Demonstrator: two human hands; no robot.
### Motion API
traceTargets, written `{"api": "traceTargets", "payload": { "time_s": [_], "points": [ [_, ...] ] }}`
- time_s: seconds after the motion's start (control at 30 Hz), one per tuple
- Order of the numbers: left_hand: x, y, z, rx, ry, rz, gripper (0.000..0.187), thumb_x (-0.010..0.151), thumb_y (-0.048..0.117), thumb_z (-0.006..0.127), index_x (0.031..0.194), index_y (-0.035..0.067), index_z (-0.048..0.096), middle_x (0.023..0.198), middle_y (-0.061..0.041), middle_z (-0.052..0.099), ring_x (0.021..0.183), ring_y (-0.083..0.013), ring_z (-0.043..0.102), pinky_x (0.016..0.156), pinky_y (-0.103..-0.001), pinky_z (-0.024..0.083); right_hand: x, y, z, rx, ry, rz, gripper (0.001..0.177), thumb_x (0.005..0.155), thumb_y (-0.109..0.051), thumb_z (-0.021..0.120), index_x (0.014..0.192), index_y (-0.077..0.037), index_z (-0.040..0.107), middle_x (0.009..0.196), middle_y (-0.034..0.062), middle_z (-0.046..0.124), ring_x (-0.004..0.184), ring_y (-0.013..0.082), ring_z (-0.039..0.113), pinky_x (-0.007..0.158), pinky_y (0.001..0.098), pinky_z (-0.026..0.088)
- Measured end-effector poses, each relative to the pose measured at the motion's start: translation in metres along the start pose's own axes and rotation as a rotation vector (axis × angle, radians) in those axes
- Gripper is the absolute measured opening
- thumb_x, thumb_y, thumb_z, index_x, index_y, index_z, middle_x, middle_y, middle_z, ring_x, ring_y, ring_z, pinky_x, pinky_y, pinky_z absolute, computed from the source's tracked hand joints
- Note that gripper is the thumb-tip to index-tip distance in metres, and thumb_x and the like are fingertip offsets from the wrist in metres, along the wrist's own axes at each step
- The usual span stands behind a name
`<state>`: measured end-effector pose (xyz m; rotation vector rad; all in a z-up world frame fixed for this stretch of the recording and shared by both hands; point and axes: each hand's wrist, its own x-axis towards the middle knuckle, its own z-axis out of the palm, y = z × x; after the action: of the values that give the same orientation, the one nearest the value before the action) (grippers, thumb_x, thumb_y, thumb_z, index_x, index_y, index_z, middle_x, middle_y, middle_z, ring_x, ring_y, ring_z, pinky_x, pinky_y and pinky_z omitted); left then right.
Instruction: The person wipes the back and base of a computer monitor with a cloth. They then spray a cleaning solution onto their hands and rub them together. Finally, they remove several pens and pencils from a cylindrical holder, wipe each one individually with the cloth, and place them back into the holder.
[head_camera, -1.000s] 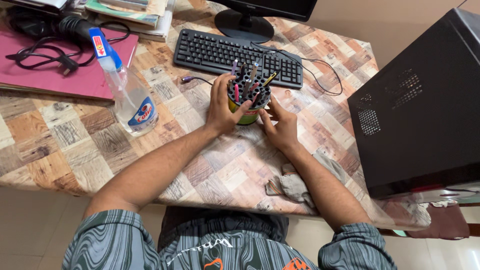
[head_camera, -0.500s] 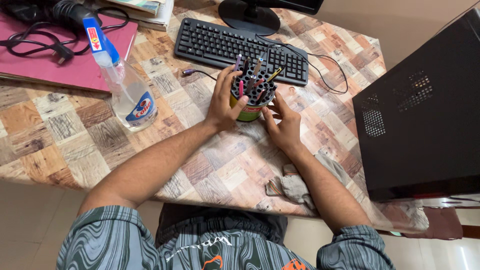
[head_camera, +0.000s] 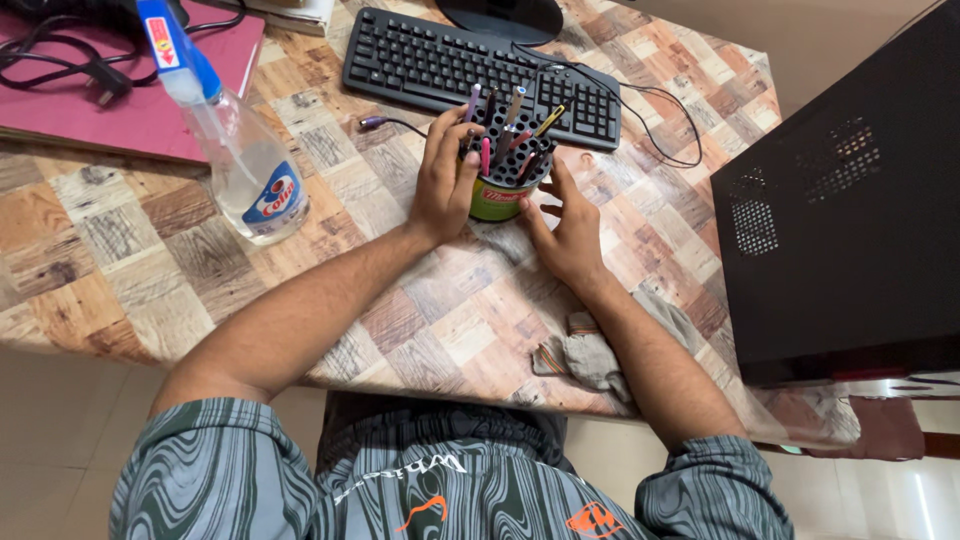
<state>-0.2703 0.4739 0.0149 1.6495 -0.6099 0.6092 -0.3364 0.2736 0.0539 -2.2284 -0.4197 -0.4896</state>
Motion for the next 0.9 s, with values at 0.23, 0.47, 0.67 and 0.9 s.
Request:
{"api": "traceTargets", "payload": {
  "time_s": [0.23, 0.47, 0.67, 0.9],
  "points": [
    [0.006, -0.002, -0.003, 0.040, 0.089, 0.066, 0.018, 0.109, 0.011, 0.052, 0.122, 0.000, 0.057, 0.143, -0.021, 0.046, 0.133, -0.0331, 0.054, 0.113, -0.039, 0.049, 0.000, 0.000, 0.002, -0.031, 0.067, -0.043, 0.068, 0.095, -0.008, 0.074, 0.152, 0.004, 0.039, 0.143, 0.0276, 0.060, 0.121, 0.0330, 0.069, 0.088, 0.0368, 0.064],
    [0.001, -0.006, -0.004, 0.040, 0.049, 0.075, 0.045, 0.098, 0.014, 0.060, 0.140, 0.004, 0.046, 0.150, -0.019, 0.042, 0.145, -0.0350, 0.045, 0.127, -0.047, 0.038, -0.003, -0.015, -0.005, -0.077, 0.310, -0.170, 0.043, 0.099, -0.006, 0.075, 0.139, -0.001, 0.060, 0.122, 0.0170, 0.065, 0.102, 0.0211, 0.070, 0.076, 0.0293, 0.063],
    [-0.003, -0.001, -0.002, -0.015, -0.074, 0.054, 0.102, 0.084, 0.031, 0.080, 0.161, 0.005, 0.019, 0.159, -0.022, 0.033, 0.153, -0.0371, 0.036, 0.132, -0.048, 0.030, 0.022, -0.002, -0.001, 0.010, 0.289, -0.089, 0.032, 0.101, -0.005, 0.074, 0.131, -0.003, 0.064, 0.118, 0.0127, 0.065, 0.092, 0.0143, 0.066, 0.065, 0.0240, 0.057],
    [0.000, 0.002, 0.002, 0.017, -0.124, -0.064, 0.138, 0.066, 0.041, 0.105, 0.160, 0.005, 0.011, 0.156, -0.025, 0.040, 0.147, -0.0383, 0.045, 0.125, -0.046, 0.038, 0.015, 0.023, 0.010, 0.364, 0.422, -0.097, 0.009, 0.110, -0.009, 0.067, 0.113, -0.001, 0.064, 0.110, 0.0054, 0.064, 0.085, 0.0090, 0.061, 0.067, 0.0234, 0.050]
  ]
}}
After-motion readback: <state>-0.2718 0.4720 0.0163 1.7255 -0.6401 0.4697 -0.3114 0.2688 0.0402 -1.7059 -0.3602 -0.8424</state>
